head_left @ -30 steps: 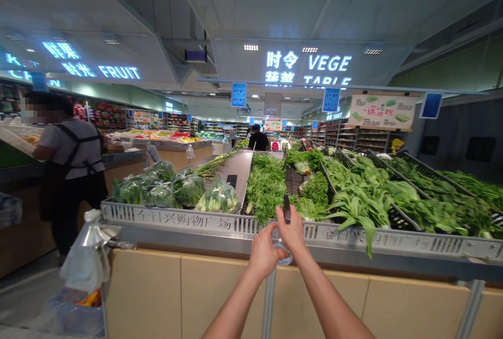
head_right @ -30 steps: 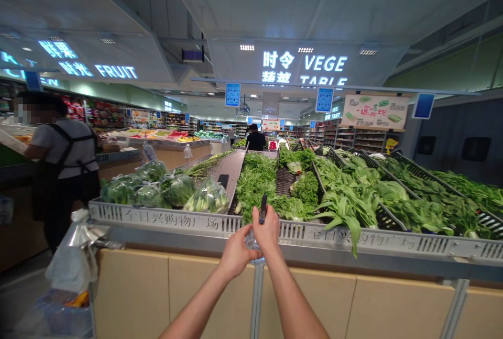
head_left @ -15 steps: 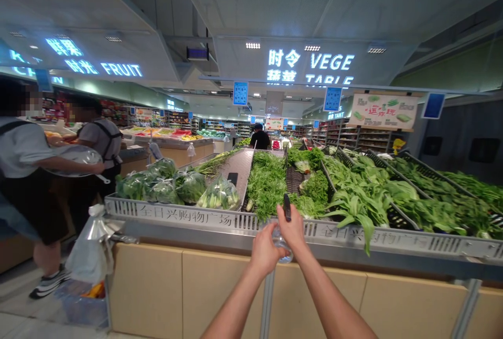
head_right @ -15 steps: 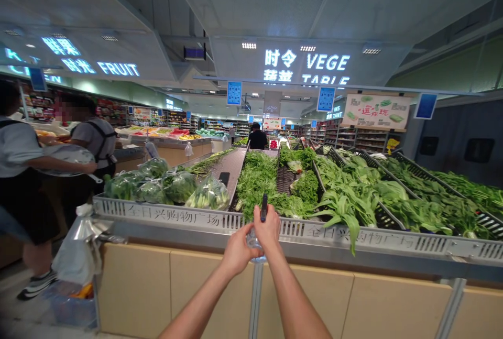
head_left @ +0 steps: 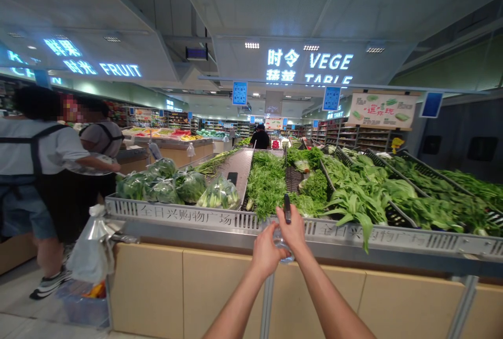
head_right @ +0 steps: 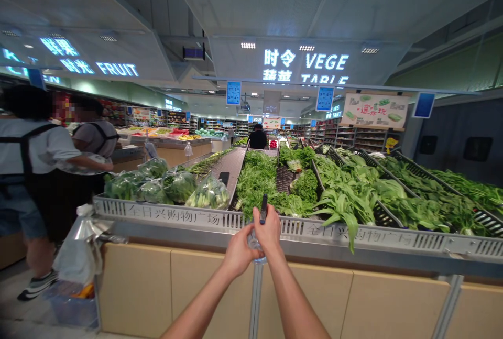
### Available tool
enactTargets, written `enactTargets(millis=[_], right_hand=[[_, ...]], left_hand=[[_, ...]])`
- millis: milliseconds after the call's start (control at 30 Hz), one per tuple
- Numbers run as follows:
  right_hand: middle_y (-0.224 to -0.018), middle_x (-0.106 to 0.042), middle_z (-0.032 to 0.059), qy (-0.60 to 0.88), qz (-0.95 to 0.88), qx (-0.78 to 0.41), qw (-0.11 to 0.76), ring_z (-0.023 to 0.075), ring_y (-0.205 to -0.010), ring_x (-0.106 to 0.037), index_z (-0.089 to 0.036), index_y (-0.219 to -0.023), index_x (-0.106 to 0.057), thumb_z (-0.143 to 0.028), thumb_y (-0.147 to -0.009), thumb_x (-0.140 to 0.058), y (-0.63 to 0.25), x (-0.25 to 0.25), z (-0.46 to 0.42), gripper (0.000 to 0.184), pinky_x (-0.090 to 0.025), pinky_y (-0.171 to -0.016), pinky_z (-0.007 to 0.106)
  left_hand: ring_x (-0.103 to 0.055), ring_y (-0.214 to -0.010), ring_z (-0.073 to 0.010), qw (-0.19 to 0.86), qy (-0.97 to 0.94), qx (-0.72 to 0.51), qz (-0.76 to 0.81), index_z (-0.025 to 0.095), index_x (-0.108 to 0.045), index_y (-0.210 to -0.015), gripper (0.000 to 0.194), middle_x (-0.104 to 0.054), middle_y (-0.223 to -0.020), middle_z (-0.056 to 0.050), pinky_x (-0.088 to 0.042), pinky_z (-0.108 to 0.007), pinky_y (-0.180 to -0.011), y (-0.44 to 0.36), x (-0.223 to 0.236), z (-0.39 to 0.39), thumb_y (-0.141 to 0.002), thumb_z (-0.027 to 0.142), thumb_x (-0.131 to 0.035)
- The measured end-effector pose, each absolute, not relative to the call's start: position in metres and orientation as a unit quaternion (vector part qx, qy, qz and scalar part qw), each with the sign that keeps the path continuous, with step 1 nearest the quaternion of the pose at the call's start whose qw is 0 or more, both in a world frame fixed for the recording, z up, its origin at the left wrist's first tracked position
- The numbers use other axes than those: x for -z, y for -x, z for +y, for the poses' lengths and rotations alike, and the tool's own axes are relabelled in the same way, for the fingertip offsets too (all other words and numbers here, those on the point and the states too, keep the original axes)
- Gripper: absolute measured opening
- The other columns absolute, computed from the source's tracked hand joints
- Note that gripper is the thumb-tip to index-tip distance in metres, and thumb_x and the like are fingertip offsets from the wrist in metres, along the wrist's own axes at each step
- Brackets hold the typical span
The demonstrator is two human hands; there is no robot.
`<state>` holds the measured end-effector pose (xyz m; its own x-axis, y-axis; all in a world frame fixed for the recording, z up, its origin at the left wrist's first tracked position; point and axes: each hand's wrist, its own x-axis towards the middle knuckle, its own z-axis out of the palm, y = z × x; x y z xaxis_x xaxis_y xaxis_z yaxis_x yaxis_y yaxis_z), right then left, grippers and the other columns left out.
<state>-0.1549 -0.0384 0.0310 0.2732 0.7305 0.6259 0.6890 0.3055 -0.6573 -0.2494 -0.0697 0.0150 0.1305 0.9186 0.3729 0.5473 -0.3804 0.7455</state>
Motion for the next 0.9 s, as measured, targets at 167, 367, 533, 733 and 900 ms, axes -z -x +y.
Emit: enactTargets(millis=[167, 367, 533, 733, 900], right_hand=[[-0.086, -0.058, 0.0067, 0.582, -0.622, -0.039, 0.522, 0.0164, -0.074, -0.054, -0.015, -0.092, -0.050, -0.045, -0.071, -0.042, 0.1522, -0.0278, -0.0401, 0.038, -0.039, -0.064, 0.025], [-0.077, -0.059, 0.0056, 0.599, -0.615, -0.015, 0.513, 0.0163, -0.070, -0.054, -0.015, -0.087, -0.052, -0.040, -0.073, -0.039, 0.1501, -0.0249, -0.0368, 0.032, -0.038, -0.062, 0.025], [-0.069, -0.059, 0.0043, 0.618, -0.603, -0.013, 0.505, 0.0164, -0.068, -0.054, -0.016, -0.080, -0.053, -0.041, -0.073, -0.038, 0.1506, -0.0243, -0.0349, 0.030, -0.037, -0.061, 0.024], [-0.078, -0.059, 0.0054, 0.613, -0.603, -0.018, 0.510, 0.0169, -0.072, -0.054, -0.016, -0.088, -0.052, -0.041, -0.072, -0.039, 0.1538, -0.0257, -0.0353, 0.032, -0.037, -0.063, 0.025], [-0.077, -0.059, 0.0056, 0.603, -0.603, -0.017, 0.523, 0.0161, -0.068, -0.054, -0.015, -0.089, -0.053, -0.041, -0.072, -0.039, 0.1567, -0.0281, -0.0326, 0.034, -0.037, -0.060, 0.024]], left_hand=[[-0.053, -0.092, -0.0208, 0.252, -0.703, -0.418, 0.518, 0.018, -0.049, -0.106, 0.067, -0.058, -0.101, -0.004, -0.041, -0.028, -0.078, 0.2481, -0.0110, -0.0714, -0.042, 0.016, -0.069], [-0.054, -0.087, -0.0198, 0.259, -0.710, -0.414, 0.508, 0.020, -0.051, -0.103, 0.064, -0.060, -0.097, -0.002, -0.042, -0.027, -0.075, 0.2469, -0.0086, -0.0706, -0.042, 0.017, -0.070], [-0.052, -0.093, -0.0203, 0.244, -0.710, -0.415, 0.514, 0.020, -0.050, -0.104, 0.066, -0.058, -0.102, -0.002, -0.040, -0.026, -0.079, 0.2470, -0.0070, -0.0688, -0.041, 0.019, -0.070], [-0.054, -0.089, -0.0207, 0.253, -0.709, -0.404, 0.520, 0.020, -0.050, -0.103, 0.064, -0.060, -0.097, -0.002, -0.041, -0.027, -0.075, 0.2494, -0.0105, -0.0680, -0.042, 0.018, -0.069], [-0.052, -0.093, -0.0217, 0.246, -0.707, -0.410, 0.521, 0.019, -0.050, -0.105, 0.067, -0.058, -0.102, -0.004, -0.041, -0.028, -0.079, 0.2502, -0.0112, -0.0631, -0.041, 0.016, -0.069]])
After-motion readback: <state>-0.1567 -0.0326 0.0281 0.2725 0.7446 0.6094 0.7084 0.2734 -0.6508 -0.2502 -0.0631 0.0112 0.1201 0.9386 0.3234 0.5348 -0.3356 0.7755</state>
